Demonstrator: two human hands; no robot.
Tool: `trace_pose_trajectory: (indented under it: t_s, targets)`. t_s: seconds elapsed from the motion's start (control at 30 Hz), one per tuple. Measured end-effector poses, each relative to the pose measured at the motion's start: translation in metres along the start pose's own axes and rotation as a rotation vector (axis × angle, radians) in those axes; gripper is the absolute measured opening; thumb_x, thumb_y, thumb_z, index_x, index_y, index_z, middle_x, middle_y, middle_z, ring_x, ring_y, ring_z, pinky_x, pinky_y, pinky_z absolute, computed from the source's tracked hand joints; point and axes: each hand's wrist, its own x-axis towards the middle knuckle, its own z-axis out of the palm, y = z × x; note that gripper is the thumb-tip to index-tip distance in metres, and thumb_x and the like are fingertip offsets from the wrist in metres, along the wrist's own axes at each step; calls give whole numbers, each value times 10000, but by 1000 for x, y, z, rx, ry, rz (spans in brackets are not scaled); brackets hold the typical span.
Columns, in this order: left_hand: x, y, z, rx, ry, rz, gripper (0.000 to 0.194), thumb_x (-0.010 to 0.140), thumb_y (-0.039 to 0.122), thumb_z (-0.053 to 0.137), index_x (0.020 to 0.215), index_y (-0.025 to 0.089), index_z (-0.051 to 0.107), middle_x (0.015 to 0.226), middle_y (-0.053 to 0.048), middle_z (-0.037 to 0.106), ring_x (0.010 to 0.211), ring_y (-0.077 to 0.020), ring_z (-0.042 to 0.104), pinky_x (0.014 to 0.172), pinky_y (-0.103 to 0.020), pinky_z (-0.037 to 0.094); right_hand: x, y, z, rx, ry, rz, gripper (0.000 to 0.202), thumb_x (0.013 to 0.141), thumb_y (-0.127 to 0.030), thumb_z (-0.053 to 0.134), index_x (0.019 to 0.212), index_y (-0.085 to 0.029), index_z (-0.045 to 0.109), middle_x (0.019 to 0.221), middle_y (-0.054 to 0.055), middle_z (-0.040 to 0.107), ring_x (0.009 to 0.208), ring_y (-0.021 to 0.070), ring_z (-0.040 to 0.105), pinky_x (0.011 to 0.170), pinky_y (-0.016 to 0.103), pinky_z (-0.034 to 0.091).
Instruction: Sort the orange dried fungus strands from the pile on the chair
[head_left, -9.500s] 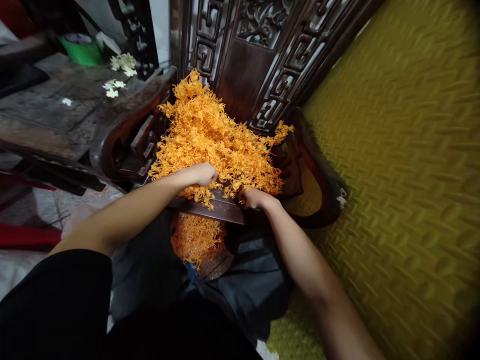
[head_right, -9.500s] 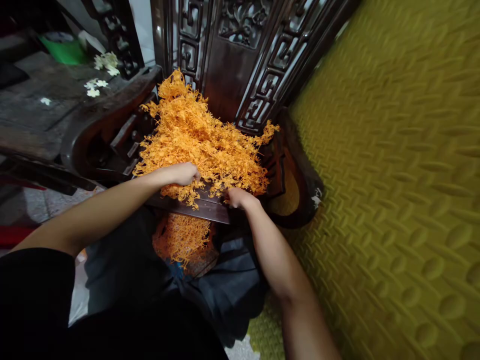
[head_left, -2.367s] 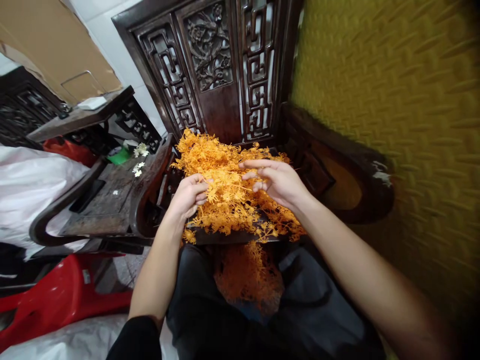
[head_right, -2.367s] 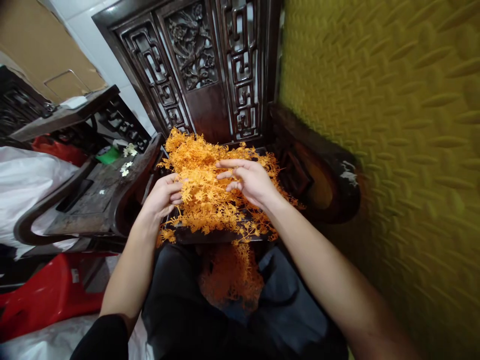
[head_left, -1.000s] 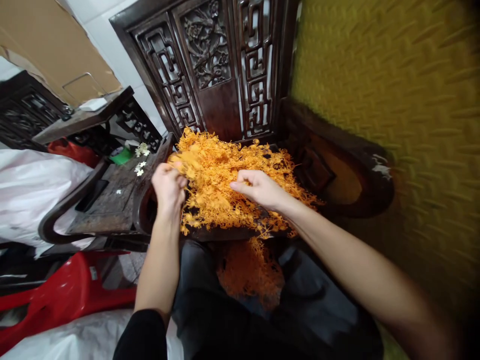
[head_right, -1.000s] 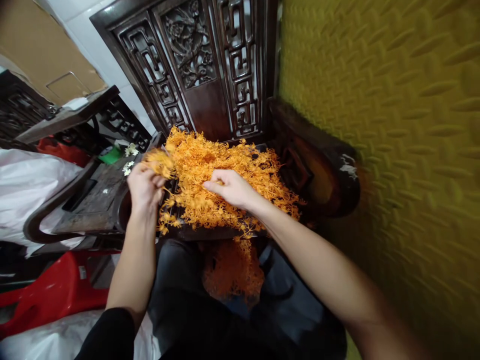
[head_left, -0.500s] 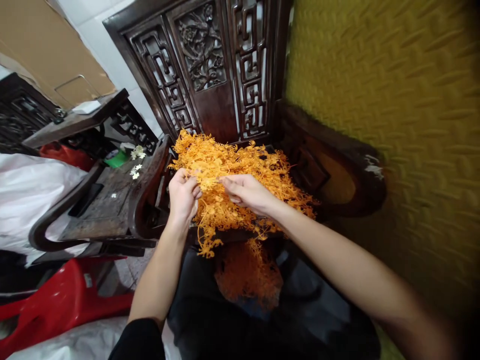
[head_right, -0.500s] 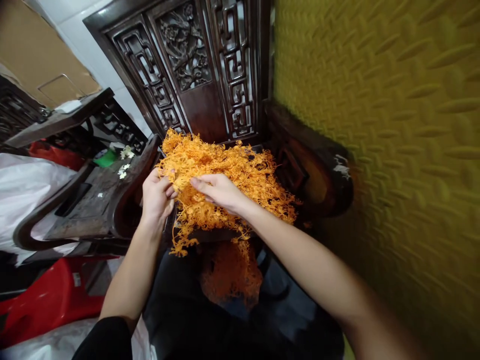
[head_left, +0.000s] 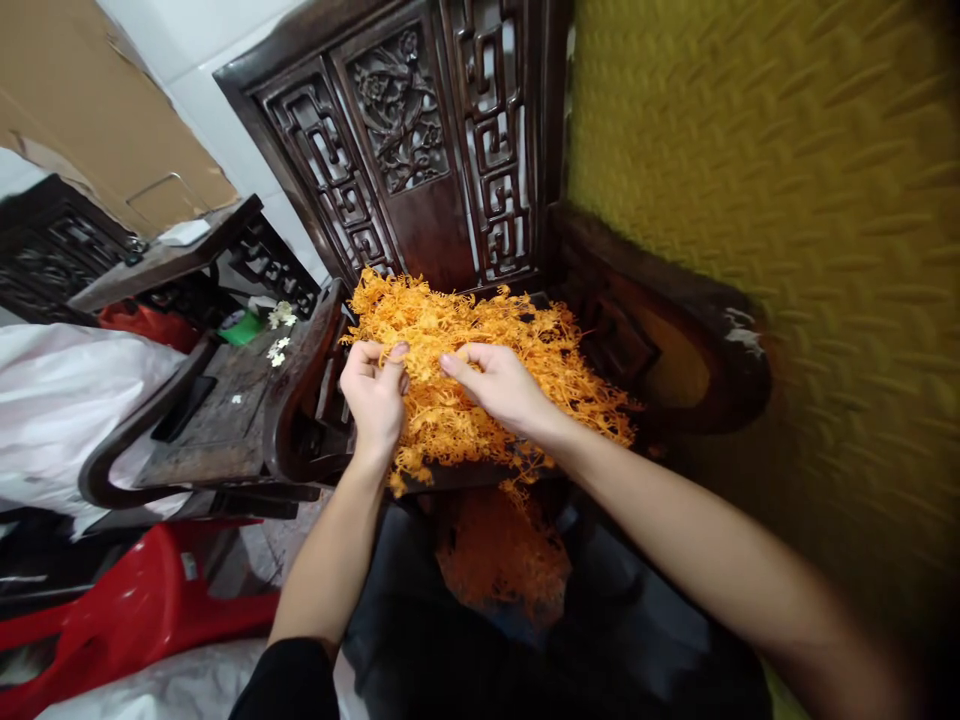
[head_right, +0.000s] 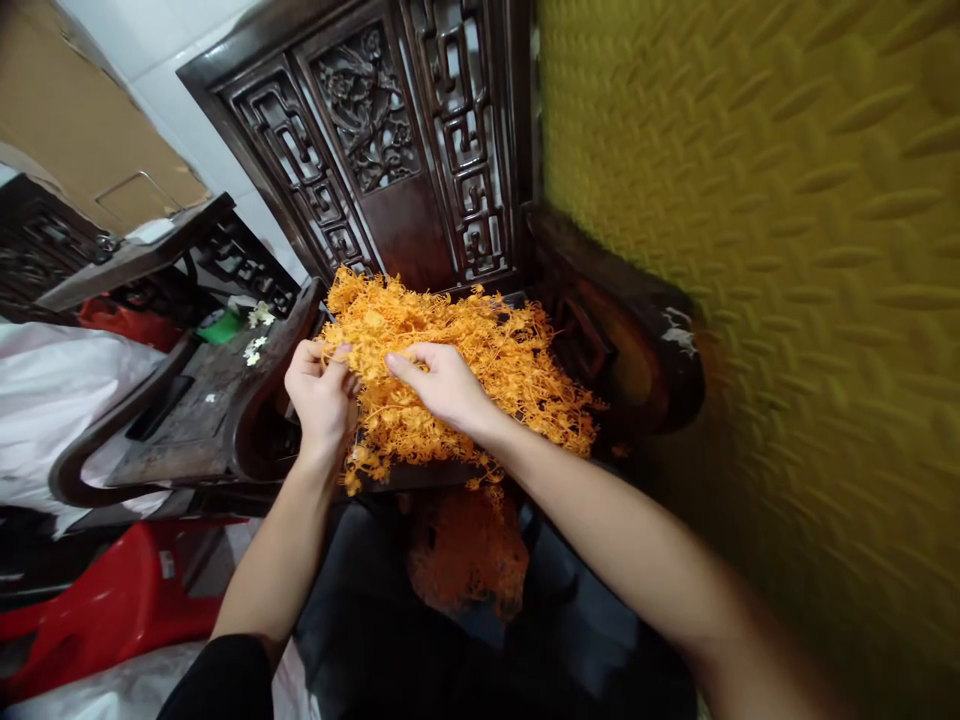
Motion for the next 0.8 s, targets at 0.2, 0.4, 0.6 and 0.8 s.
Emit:
trace_pose_trajectory:
  t_s: [0.2, 0.4, 0.6, 0.8]
  targets:
    - [51, 6, -40, -155, 352, -40, 401, 693, 107, 687, 726, 218, 303, 539, 126, 291, 396, -16, 206, 421, -182, 136, -10, 0, -16, 68, -99, 144, 376, 922, -466, 612, 673, -188, 564, 438, -69, 410, 355, 66, 322, 389, 236, 207]
    - [20, 0, -21, -181, 86, -192, 356, 652, 109, 688, 741, 208, 358, 569, 118, 325, 400, -5, 229, 413, -169, 147, -2, 6, -5, 95, -223, 234, 191, 888, -285, 579, 968, -138, 671, 699, 68, 712, 396, 97, 546, 331, 225, 148]
    - [-4, 4, 2, -167, 10, -238, 327, 681, 138, 714, 752, 206, 402, 579, 109, 375, 393, -8, 243, 401, -170, 163, 1, 11, 3, 277, -39, 229, 250, 897, -351, 543, 769, -159, 639, 503, -30, 477, 359, 69, 349, 378, 240, 141]
    - [-10, -3, 7, -107, -52, -182, 332, 717, 172, 738, 718, 203, 407, 573, 102, 361, 413, -20, 270, 413, -174, 202, -3, 8, 15, 58, -73, 3, 498, 870, -612, 660, 628, -186, 573, 525, -47, 431, 484, 85, 344, 493, 258, 269]
